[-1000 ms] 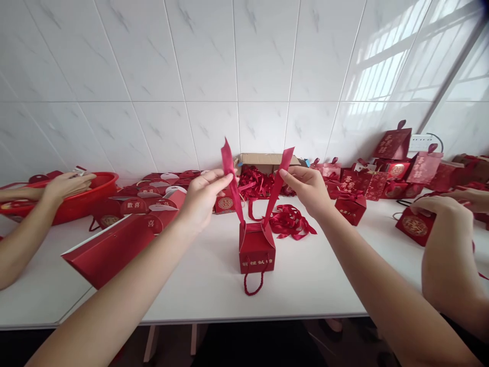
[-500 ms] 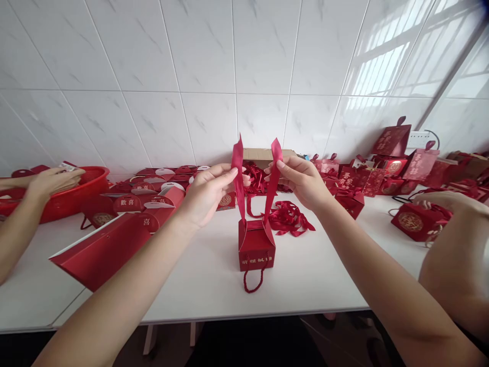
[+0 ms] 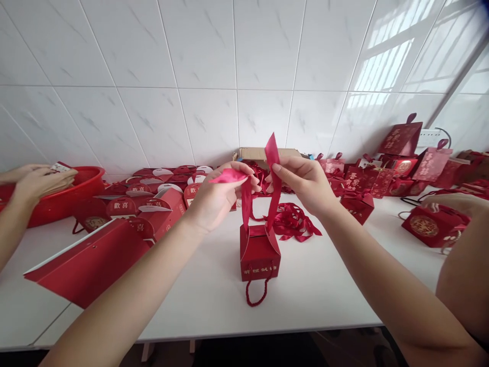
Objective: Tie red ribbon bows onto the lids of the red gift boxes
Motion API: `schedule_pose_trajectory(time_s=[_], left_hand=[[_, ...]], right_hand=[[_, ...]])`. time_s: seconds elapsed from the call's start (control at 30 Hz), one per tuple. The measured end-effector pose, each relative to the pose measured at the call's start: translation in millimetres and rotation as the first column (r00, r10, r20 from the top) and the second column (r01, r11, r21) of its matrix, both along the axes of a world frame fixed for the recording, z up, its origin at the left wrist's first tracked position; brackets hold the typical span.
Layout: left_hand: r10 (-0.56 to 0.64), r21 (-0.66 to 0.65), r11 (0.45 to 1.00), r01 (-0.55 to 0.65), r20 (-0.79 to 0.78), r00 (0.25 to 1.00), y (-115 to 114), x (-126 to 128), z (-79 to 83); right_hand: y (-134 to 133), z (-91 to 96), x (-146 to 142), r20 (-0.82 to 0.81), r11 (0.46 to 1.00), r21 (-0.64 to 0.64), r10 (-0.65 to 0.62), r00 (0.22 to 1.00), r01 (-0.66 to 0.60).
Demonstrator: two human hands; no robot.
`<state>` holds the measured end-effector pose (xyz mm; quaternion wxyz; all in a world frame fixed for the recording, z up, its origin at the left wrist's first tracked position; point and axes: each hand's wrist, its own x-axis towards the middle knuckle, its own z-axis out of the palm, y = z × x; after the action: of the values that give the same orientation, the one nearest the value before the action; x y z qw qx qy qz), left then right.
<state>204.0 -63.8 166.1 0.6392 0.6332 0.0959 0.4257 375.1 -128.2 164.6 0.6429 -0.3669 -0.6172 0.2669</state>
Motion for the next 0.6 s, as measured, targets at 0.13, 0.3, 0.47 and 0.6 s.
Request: schedule_pose_trajectory(time_s=[0.13,0.3,0.47,0.6], left_hand=[[-0.031,0.045,0.998,0.032,-0.025,0.999,1.3,4.6,2.2],[0.052,0.143,0.989,-0.03,-0.151,0.987,0.3,5.6,3.1],[0.172,0.201,0.971,-0.13,-0.207,0.963,0.3,7.7,3.5],[0.135,0.172,0.981,-0.09,-0.272,0.953,2.9,9.7,4.5]], right_hand=[[1.4,2.7,-5.9,0.081,0.998,-0.035,0.05,0.995,-0.048],[1.6,2.5,-9.0,0.155,0.992,-0.07,0.117,0.981,-0.107],[2.1,-5.8,-10.5,0.081,0.978,-0.026,0.207,0.975,-0.206],[11.1,-18.2,-7.8,-0.005,0.963,0.003,0.269,0.963,-0.269]])
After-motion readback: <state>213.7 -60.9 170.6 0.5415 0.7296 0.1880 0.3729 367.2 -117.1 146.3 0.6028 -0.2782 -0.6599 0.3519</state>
